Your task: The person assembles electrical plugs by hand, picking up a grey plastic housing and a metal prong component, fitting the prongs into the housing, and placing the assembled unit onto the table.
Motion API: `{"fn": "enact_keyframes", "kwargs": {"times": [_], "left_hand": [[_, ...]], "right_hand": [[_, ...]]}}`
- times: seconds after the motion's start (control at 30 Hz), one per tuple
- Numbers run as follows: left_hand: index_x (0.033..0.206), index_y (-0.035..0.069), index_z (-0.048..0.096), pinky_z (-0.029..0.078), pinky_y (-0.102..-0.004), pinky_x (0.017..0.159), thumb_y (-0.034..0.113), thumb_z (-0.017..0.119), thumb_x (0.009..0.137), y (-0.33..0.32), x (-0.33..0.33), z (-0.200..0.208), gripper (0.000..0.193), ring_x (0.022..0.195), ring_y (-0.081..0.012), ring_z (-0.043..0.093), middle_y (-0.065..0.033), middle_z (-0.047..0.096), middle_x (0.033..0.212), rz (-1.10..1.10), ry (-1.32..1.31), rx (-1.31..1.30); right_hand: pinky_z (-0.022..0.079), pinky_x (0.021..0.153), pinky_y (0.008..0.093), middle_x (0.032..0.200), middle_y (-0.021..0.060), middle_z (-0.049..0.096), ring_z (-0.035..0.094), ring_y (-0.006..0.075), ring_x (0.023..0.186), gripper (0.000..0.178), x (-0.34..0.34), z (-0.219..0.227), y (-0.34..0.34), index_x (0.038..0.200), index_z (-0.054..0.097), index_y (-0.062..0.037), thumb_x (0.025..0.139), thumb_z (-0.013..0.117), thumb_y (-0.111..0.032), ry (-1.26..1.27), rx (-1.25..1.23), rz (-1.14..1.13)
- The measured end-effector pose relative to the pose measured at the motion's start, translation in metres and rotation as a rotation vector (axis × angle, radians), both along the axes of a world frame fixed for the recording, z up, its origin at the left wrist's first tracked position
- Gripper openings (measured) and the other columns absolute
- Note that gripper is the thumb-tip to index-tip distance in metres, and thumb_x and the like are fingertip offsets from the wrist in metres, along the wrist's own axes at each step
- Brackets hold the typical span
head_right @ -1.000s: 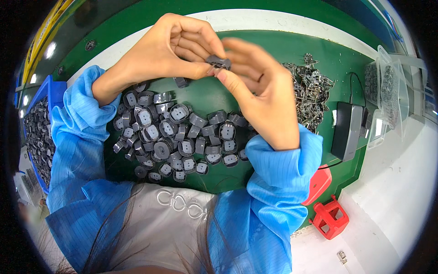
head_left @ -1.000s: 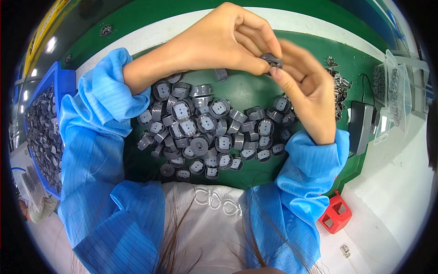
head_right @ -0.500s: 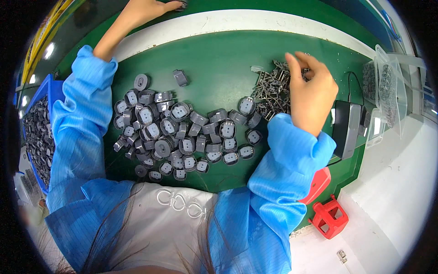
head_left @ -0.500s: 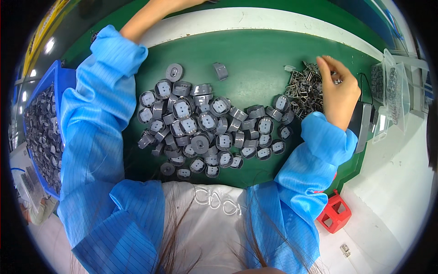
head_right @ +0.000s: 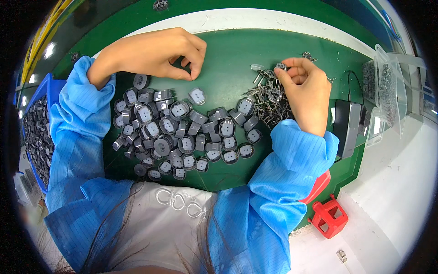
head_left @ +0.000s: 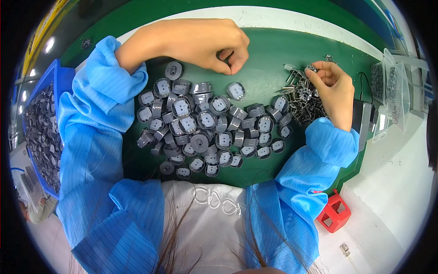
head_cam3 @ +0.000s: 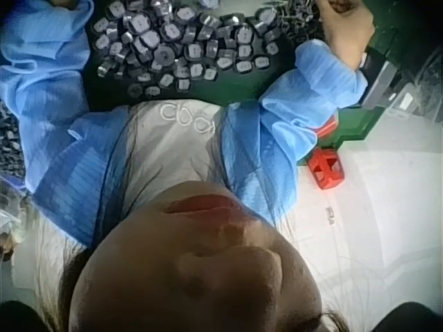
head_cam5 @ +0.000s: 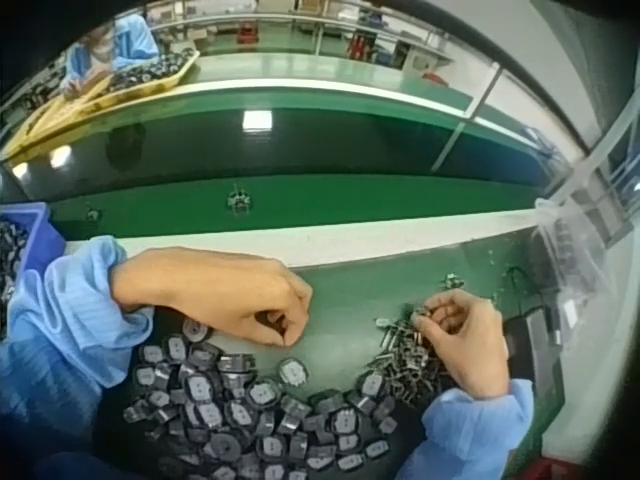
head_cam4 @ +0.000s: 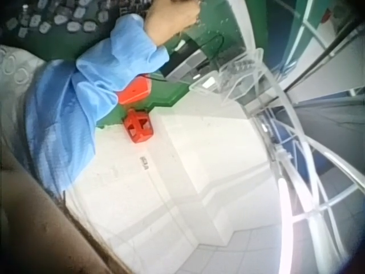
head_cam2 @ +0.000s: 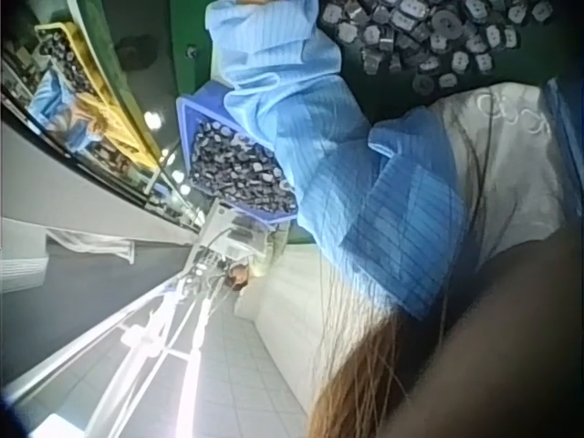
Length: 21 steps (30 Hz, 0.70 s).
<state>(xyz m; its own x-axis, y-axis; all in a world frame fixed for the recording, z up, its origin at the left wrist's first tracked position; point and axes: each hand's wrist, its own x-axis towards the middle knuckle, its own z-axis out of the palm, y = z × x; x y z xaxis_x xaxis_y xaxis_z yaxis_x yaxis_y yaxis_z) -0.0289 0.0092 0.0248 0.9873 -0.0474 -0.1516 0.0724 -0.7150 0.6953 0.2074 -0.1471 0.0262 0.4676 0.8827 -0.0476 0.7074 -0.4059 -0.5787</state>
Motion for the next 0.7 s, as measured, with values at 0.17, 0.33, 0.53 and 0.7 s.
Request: {"fn": "enact_keyframes", "kwargs": {"times": [0.17,0.33,0.53,0.7], "left_hand": [[0.110,0.006,0.062,0.050,-0.0361,0.075,0.001,0.068,0.075,-0.011,0.002,-0.009,0.035,0.087,-0.0262,0.059,-0.0087,0.058,0.103,0.101,-0.277,-0.004],[0.112,0.008,0.062,0.048,-0.0421,0.083,0.007,0.068,0.078,-0.033,0.007,-0.019,0.034,0.100,-0.0318,0.059,-0.0106,0.058,0.105,-0.127,-0.288,-0.158],[0.093,0.005,0.061,0.048,-0.0405,0.075,0.020,0.068,0.080,-0.031,0.008,-0.016,0.021,0.094,-0.0296,0.060,-0.0083,0.059,0.094,0.119,-0.169,0.164],[0.088,0.005,0.058,0.049,-0.0400,0.071,0.020,0.063,0.086,-0.040,0.009,-0.023,0.016,0.089,-0.0287,0.061,-0.0078,0.060,0.090,0.438,-0.250,0.354]], "right_hand": [[0.053,0.070,0.0264,0.091,0.0100,0.070,0.064,0.0119,0.072,0.013,-0.006,-0.003,0.003,0.091,0.067,0.0024,0.081,0.074,-0.003,0.089,0.246,0.048],[0.053,0.080,0.0246,0.100,0.0124,0.069,0.069,0.0177,0.090,0.016,-0.026,0.001,0.003,0.099,0.065,0.0058,0.085,0.071,0.000,0.695,0.352,0.108],[0.053,0.085,0.0243,0.095,0.0117,0.071,0.068,0.0160,0.091,0.021,-0.041,0.000,0.006,0.103,0.067,0.0064,0.083,0.073,0.001,0.800,0.329,0.083],[0.054,0.082,0.0250,0.094,0.0122,0.071,0.069,0.0175,0.091,0.019,-0.052,-0.010,0.009,0.100,0.066,0.0059,0.082,0.073,0.003,0.636,0.397,0.069]]}}
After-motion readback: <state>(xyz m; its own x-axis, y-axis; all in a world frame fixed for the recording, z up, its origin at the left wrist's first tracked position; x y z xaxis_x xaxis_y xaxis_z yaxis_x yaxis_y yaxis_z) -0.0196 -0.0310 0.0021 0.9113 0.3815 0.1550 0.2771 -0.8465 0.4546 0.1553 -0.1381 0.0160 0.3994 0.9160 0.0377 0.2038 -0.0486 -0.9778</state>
